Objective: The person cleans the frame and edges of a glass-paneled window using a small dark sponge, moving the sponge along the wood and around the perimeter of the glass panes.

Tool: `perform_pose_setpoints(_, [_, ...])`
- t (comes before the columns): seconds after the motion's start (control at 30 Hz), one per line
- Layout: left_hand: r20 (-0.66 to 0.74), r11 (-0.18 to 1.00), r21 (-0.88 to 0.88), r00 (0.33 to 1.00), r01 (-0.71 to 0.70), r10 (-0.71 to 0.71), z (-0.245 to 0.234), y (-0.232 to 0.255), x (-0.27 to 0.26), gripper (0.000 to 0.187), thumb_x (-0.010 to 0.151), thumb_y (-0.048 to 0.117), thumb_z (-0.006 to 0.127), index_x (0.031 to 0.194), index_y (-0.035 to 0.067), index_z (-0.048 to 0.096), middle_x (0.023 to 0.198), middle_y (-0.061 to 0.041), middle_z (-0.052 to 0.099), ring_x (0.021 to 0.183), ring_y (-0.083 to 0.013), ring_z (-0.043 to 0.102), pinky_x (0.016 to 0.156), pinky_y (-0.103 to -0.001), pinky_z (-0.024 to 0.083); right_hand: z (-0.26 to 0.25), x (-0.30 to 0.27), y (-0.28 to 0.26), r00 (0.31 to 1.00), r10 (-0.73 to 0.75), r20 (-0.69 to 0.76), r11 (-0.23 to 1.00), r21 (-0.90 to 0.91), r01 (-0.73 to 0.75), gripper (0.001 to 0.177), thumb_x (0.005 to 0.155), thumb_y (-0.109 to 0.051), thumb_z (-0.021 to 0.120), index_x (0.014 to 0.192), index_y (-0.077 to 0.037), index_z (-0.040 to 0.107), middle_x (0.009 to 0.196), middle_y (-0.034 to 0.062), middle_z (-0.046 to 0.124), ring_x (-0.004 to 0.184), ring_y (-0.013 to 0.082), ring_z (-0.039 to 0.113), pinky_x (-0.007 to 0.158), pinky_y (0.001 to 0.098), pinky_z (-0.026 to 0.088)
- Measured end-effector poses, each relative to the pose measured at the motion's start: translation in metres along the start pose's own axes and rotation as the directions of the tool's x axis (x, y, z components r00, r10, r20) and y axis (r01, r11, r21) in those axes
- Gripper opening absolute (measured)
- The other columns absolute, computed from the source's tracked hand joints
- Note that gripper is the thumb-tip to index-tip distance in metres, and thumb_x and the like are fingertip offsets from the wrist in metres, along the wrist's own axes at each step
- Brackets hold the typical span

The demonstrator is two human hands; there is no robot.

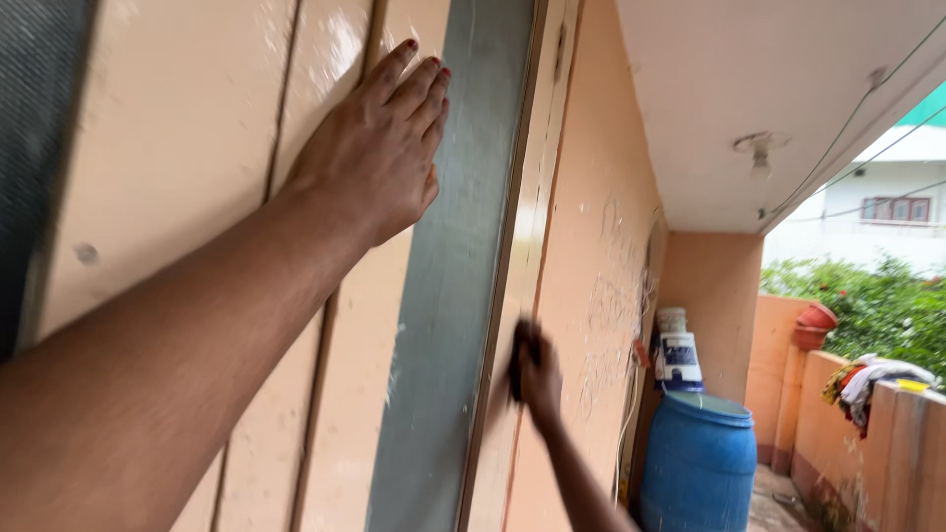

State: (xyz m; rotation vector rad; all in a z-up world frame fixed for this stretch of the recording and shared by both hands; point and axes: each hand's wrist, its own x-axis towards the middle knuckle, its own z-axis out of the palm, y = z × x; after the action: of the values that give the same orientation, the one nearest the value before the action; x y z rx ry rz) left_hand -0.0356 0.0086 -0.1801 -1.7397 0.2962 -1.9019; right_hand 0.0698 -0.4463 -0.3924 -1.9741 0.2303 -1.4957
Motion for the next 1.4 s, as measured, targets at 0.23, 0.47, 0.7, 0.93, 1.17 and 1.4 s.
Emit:
perform_pose_setpoints(0.23, [0.276,0.968,0.021,0.933,-0.248,0.233,-0.060,0.073,-0.082,0.065,0.101,0.034,0.038,0.149,-0.009,0.033,0.166,-0.028,0.020,0.151,-0.0413,0.020,0.119,-0.054,0.010,-0.007,0.053,-0.055,0.973,-0.231,-0.027,0.967,0.102,0.233,0.050,0.097,-0.021,0.060,0.145,-0.010,0.051,0.138,0.0169,0.060,0.125,0.0333,0.061,0.101,0.0436,0.052])
perform_pose_setpoints(0.47, [0.340,0.906,-0.399,0.895,-0.140,0.288,-0.063,0.210,-0.117,0.066,0.100,0.026,0.042,0.154,-0.005,0.021,0.169,-0.025,0.015,0.155,-0.0402,0.016,0.122,-0.057,0.010,0.003,-0.117,0.073,0.993,-0.116,-0.030,0.991,0.062,0.118,0.045,0.097,-0.023,0.062,0.138,-0.008,0.057,0.136,0.0178,0.059,0.129,0.0358,0.057,0.107,0.0459,0.046])
perform_pose_setpoints(0.7, [0.384,0.830,-0.557,0.884,-0.010,0.269,-0.042,0.303,-0.073,0.107,0.091,0.063,0.057,0.162,0.000,0.006,0.171,-0.017,0.006,0.156,-0.0301,0.005,0.124,-0.048,0.004,-0.010,-0.057,0.032,0.967,-0.251,0.043,0.962,0.119,0.244,0.039,0.101,-0.020,0.063,0.138,-0.007,0.058,0.133,0.0154,0.061,0.125,0.0316,0.062,0.104,0.0413,0.050])
perform_pose_setpoints(0.93, [0.375,0.899,-0.430,0.890,-0.080,0.259,-0.038,0.308,-0.073,0.133,0.075,0.083,0.053,0.162,-0.003,0.003,0.170,-0.020,0.003,0.155,-0.0313,0.000,0.123,-0.046,-0.002,-0.011,0.015,-0.056,0.798,-0.590,-0.122,0.794,0.092,0.601,0.044,0.103,-0.010,0.059,0.147,-0.014,0.056,0.141,0.0169,0.058,0.127,0.0348,0.062,0.104,0.0438,0.054])
perform_pose_setpoints(1.17, [0.324,0.899,-0.421,0.905,-0.122,0.275,-0.035,0.307,-0.074,0.127,0.077,0.082,0.046,0.160,-0.006,0.005,0.169,-0.023,0.005,0.154,-0.0337,0.002,0.122,-0.050,0.000,-0.021,-0.235,0.097,0.843,-0.533,0.075,0.845,0.100,0.526,0.046,0.100,0.000,0.051,0.145,-0.008,0.050,0.132,0.0212,0.060,0.120,0.0336,0.063,0.094,0.0432,0.054])
perform_pose_setpoints(1.4, [0.286,0.892,-0.424,0.912,-0.156,0.296,-0.036,0.305,-0.077,0.122,0.080,0.080,0.043,0.159,-0.007,0.010,0.167,-0.025,0.010,0.154,-0.0351,0.006,0.122,-0.051,0.003,0.005,-0.082,0.024,0.785,-0.593,-0.182,0.801,-0.028,0.598,0.033,0.107,-0.002,0.055,0.139,-0.007,0.058,0.134,0.0183,0.063,0.121,0.0383,0.058,0.103,0.0489,0.047])
